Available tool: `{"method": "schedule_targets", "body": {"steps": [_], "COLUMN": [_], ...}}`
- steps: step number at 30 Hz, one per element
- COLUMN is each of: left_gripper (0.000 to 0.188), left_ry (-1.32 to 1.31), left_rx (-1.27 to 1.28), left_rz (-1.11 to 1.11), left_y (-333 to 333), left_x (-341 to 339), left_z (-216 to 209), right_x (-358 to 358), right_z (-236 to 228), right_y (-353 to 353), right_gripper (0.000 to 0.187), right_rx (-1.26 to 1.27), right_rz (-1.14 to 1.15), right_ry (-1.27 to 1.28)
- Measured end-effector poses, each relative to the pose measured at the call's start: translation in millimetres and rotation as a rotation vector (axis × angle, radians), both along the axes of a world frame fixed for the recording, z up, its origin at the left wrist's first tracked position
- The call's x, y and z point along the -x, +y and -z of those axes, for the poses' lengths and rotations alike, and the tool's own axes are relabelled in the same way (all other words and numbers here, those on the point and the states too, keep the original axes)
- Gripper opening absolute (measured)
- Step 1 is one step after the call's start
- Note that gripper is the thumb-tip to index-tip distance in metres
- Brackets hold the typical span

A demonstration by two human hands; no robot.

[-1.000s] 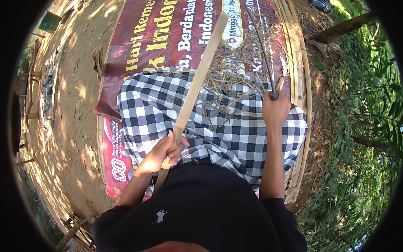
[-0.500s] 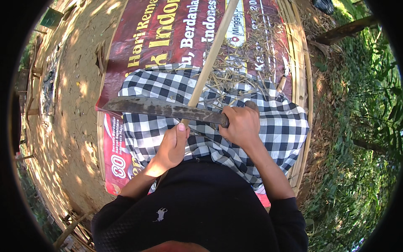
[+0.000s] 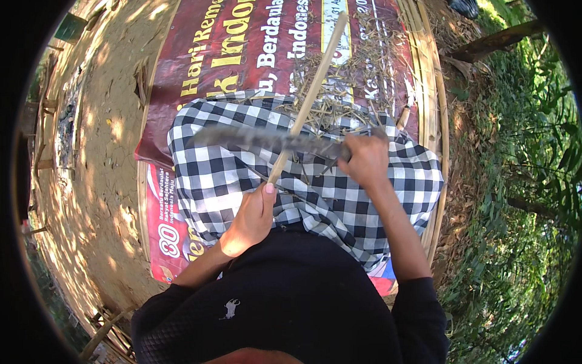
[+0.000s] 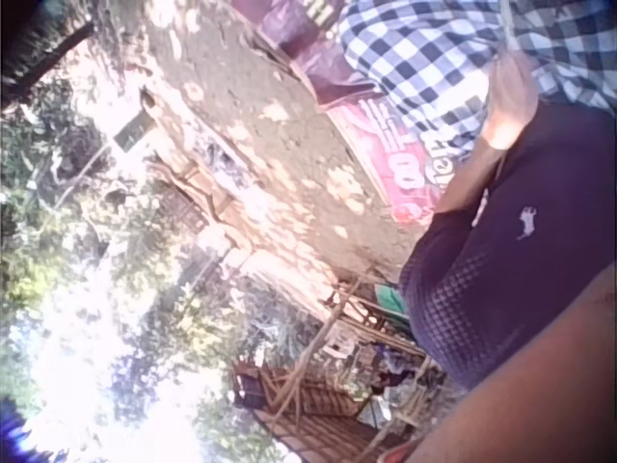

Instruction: The person shaves a thin bamboo stalk with a large knife, stripping away material and smoothing the surface.

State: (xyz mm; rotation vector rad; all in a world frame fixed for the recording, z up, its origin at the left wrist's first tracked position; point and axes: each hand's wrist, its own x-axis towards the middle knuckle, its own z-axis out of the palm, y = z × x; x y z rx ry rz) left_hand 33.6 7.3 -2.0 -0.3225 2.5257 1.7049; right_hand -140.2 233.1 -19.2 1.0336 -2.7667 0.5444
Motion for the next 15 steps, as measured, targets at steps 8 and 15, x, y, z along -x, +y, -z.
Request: {"method": "schedule_targets", "body": {"steps": [8, 15], "left_gripper": [0.040, 0.041], "left_ry": [-0.098, -0.151], "left_rx": [-0.009, -0.028], "left_rz": [0.029, 0.057], "left_y": [0, -2], "left_x": [0, -2], "left_z": [-11, 6], "right_x": [-9, 10], "right_z": [-17, -5], "right_y": [-9, 2], "right_gripper": [0.018, 0.020], "right_rx": [-0.016, -0.238], "right_rz": [-0.140, 0.244], "right_ry": [0.137, -0.076]}}
